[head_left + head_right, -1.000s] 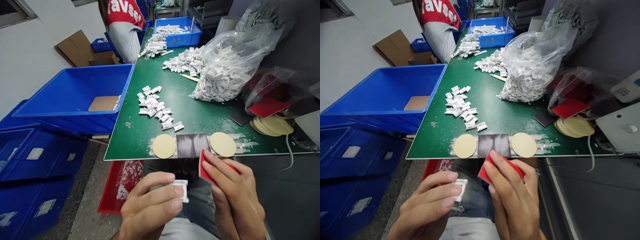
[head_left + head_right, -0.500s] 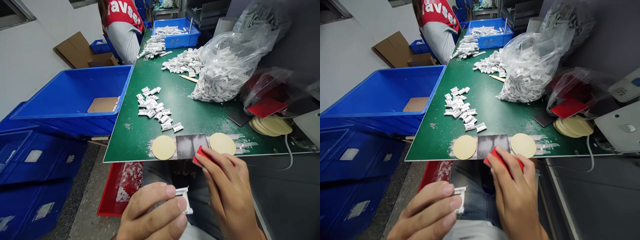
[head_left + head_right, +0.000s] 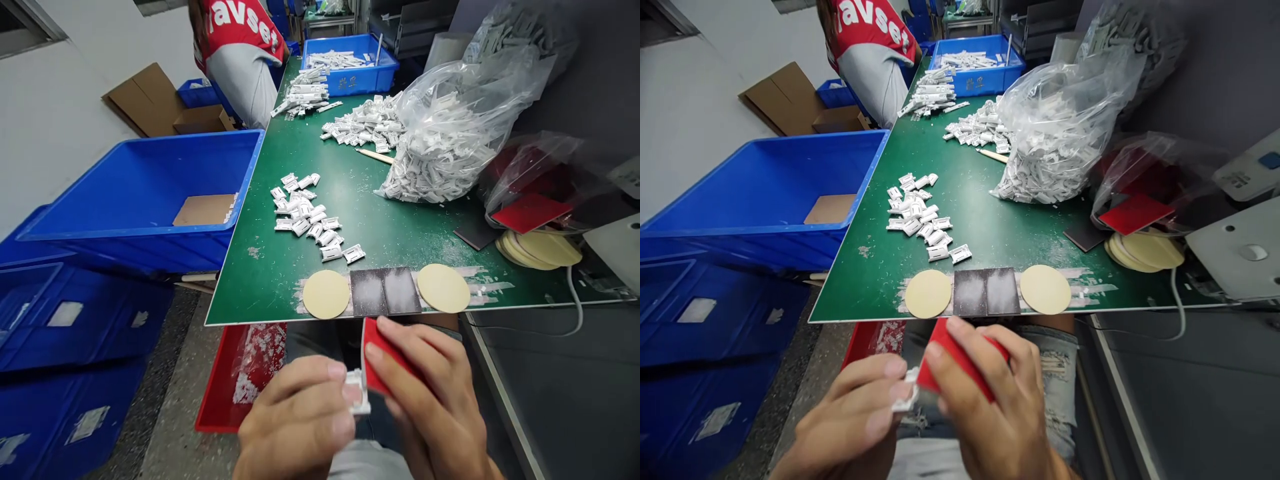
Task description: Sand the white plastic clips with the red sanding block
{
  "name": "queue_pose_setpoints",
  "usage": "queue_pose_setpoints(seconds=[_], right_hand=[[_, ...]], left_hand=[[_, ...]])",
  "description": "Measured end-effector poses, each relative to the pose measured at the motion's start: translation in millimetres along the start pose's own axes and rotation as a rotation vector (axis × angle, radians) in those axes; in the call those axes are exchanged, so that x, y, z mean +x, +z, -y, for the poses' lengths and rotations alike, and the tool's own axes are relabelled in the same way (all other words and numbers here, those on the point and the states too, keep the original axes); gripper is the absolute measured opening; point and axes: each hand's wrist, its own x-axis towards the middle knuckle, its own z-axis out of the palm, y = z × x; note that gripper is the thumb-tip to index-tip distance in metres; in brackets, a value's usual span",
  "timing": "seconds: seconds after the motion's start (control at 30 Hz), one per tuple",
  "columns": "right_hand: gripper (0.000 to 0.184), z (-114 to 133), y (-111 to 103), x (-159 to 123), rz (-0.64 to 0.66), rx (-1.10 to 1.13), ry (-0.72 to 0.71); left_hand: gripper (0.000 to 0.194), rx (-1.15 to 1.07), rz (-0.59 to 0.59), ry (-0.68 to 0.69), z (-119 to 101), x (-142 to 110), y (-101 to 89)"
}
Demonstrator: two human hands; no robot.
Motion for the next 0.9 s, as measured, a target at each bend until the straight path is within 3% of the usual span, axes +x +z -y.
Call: queue_pose_setpoints(seconds=[0.07,0.17,0.27,0.47,0.67,0.8,0.9], right_hand=[[0.039,-2.9,5.3,0.8,-0.007,-0.110,0.079],[0.039,-6.7,9.6,0.8,-0.024,-0.128,0.123],[0.040,-3.7,7.6,1.4,-0.033,-0.049,0.081],[0.034,5.7,0.7,6.4,-0.013,0.078,0.001],[0.030,-5.8,7.0,7.5,0.014,-0.296,0.146],[0.035,-6.2,5.4,7.3,-0.002,-0.193,0.124],[0.038,-3.5,-1.7,7.4,0.019,0.028,0.121]], left_hand=[[0.013,-0.054,-0.051,0.019,-5.6,7.0,16.3],[0.016,-0.176,-0.125,-0.155,-13.1,14.2,30.1],[0.017,-0.287,-0.146,-0.285,-16.0,13.4,30.6],[0.016,-0.406,-0.133,-0.386,-17.6,10.5,30.1],[0.019,-0.534,-0.194,-0.538,-20.2,14.5,34.9],[0.018,-0.625,-0.182,-0.640,-23.5,18.5,35.1],[0.016,-0.735,-0.121,-0.807,-25.1,19.8,34.2]])
